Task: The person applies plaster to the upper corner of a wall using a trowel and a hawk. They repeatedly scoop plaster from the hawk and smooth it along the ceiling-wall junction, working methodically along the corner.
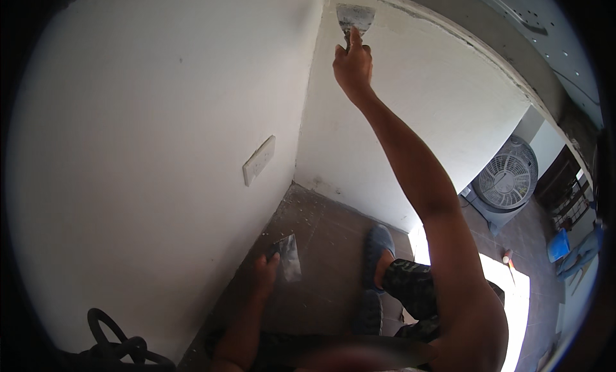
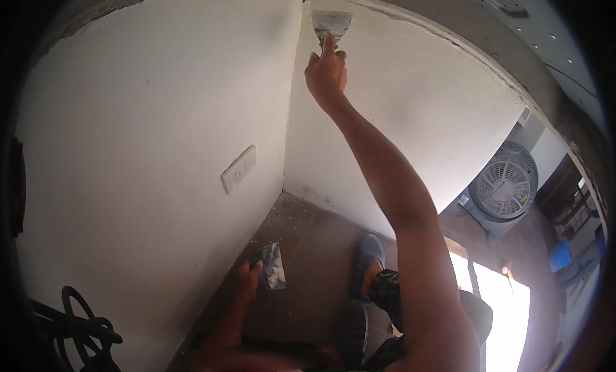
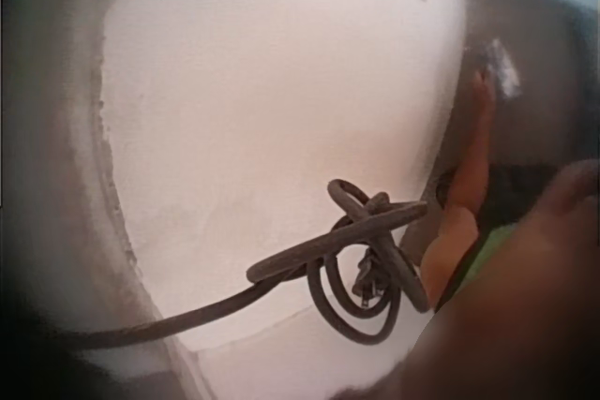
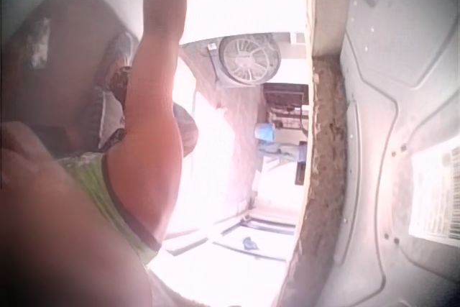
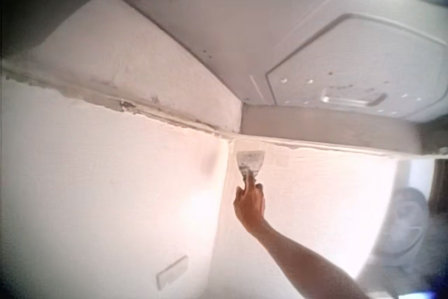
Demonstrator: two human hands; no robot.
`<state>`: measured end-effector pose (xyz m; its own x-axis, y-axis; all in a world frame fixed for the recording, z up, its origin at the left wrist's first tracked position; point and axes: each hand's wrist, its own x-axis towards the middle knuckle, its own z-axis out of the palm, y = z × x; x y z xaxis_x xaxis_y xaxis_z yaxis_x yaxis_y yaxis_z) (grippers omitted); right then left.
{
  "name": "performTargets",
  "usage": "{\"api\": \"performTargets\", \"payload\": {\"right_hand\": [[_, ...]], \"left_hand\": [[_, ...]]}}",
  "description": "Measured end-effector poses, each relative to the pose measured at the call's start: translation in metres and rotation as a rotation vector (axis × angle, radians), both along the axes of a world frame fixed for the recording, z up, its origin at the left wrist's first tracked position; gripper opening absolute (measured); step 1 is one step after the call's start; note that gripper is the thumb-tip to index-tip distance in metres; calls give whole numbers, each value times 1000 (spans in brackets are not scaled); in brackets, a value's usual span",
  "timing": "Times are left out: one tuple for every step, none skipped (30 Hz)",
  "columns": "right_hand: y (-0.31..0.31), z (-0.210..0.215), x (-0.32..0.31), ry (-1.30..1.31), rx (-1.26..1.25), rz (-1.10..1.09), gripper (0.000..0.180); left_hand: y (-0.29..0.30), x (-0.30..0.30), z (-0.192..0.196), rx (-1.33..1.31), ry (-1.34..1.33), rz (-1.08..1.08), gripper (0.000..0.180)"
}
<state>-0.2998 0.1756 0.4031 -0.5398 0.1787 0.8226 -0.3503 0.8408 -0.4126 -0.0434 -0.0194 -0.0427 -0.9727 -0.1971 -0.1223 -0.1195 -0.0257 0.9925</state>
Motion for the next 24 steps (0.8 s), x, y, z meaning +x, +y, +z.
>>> {"api": "performTargets", "payload": {"right_hand": [[-12, 4, -8, -10, -13, -22, 58], [-23, 8, -15, -20, -26, -45, 58], [-30, 12, -20, -52, -48, -57, 58], [-37, 16, -25, -85, -70, -69, 59], [-42, 20, -29, -120, -90, -82, 59], [-47, 23, -33, -115, -100, -78, 59], [-51, 27, -37, -111, -109, -73, 59], [-54, 29, -40, -103, -119, -68, 60], [-56, 32, -42, -104, -98, -88, 60], [-57, 34, -44, -100, -77, -106, 60], [-58, 35, -46, -125, -69, -118, 60], [-59, 35, -47, -128, -35, -137, 61], [-59, 35, -48, -160, -12, -151, 62], [-59, 35, -50, -161, 2, -160, 63], [-59, 32, -51, -185, 30, -183, 63], [-59, 29, -53, -177, 49, -202, 64], [-59, 25, -54, -195, 63, -218, 65], [-59, 20, -54, -194, 73, -224, 65], [-59, 14, -54, -219, 80, -223, 65], [-59, 8, -53, -231, 79, -220, 65], [-59, 1, -51, -224, 101, -228, 62], [-58, -7, -48, -262, 127, -235, 62], [-57, -15, -43, -282, 141, -238, 61], [-57, -22, -37, -318, 148, -238, 61]], "left_hand": [[0, -3, -8, 21, -5, 4, 33], [-1, -7, -16, 45, -17, 6, 33], [-2, -9, -21, 23, -18, 8, 28], [-3, -11, -25, 5, -27, 8, 24], [-3, -12, -27, -23, -69, 10, 22], [-4, -12, -28, -36, -49, 13, 22], [-4, -12, -27, -58, -62, 18, 22], [-4, -11, -24, -80, -76, 23, 23], [-4, -10, -21, -76, -82, 18, 23], [-3, -8, -17, -71, -88, 14, 23], [-3, -7, -13, -56, -63, 19, 23], [-3, -6, -10, -56, -89, 15, 23], [-3, -5, -7, -47, -84, 21, 23], [-2, -5, -4, -44, -91, 20, 23], [-3, -5, -1, -26, -90, 19, 23], [-2, -4, 1, -14, -100, 10, 23], [-2, -4, 3, -7, -116, 0, 23], [-2, -3, 5, 11, -94, 8, 24], [-1, -3, 7, 24, -77, 17, 25], [-1, -3, 8, 33, -82, 22, 25], [0, -1, 9, 30, -37, 37, 26], [1, 1, 9, 23, -14, 46, 26], [2, 1, 8, 16, 42, 63, 27], [2, 2, 6, 78, -16, 45, 27]]}}
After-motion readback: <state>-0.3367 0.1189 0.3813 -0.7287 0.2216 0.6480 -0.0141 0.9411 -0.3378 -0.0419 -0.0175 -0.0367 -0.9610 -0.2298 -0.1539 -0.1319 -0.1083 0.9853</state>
